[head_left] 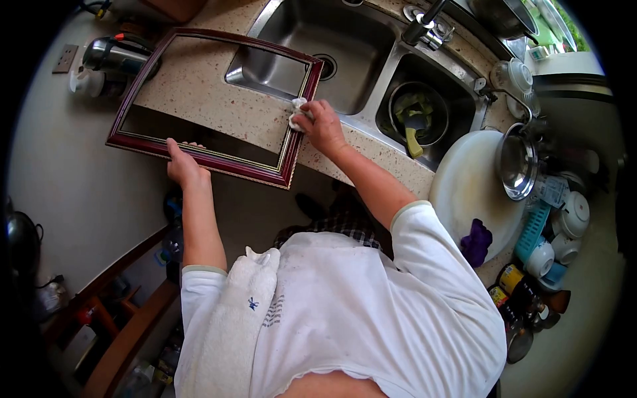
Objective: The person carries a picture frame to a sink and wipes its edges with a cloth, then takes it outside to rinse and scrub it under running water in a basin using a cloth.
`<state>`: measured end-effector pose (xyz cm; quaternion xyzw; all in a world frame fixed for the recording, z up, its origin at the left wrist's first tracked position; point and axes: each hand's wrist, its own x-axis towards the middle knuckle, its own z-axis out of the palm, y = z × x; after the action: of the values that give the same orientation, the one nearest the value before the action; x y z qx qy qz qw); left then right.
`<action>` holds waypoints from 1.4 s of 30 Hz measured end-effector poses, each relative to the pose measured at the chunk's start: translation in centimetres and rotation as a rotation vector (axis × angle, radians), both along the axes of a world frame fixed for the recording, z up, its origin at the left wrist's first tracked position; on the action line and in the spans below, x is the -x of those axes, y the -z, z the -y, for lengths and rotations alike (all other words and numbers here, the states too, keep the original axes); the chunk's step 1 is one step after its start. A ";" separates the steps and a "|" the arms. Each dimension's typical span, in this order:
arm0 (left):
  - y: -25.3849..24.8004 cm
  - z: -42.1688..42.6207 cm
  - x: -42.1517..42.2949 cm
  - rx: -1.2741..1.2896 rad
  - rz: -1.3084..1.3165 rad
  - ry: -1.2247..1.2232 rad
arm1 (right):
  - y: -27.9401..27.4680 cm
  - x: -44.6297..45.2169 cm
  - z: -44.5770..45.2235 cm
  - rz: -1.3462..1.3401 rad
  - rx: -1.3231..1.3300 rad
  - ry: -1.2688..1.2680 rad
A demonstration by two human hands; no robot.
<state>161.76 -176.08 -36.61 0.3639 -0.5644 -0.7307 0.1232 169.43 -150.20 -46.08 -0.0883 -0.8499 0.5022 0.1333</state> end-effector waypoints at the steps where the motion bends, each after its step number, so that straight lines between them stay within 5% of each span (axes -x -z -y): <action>1: 0.3 0.1 0.0 0.001 -0.008 0.002 | -0.1 0.4 -0.4 -0.001 -0.016 -0.009; 8: 0.6 0.4 -0.1 -0.029 0.005 -0.006 | -3.4 -6.1 1.8 -0.018 0.161 -0.185; 15: 0.9 0.7 0.0 -0.083 0.024 -0.007 | -7.5 -8.5 3.8 0.296 0.321 -0.084; 21: 0.6 0.1 -0.3 -0.021 0.005 -0.004 | -2.5 -3.9 1.4 0.258 0.181 0.101; 30: 0.2 0.0 -0.3 -0.004 0.008 -0.002 | -5.6 -9.4 4.9 0.301 0.332 0.044; 42: 0.3 -0.1 0.2 0.012 0.025 -0.025 | 2.7 7.7 -4.4 0.418 -0.060 0.137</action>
<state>161.59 -175.94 -36.92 0.3791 -0.5655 -0.7213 0.1274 161.68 -145.79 -48.79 -0.2440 -0.8656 0.4371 -0.0096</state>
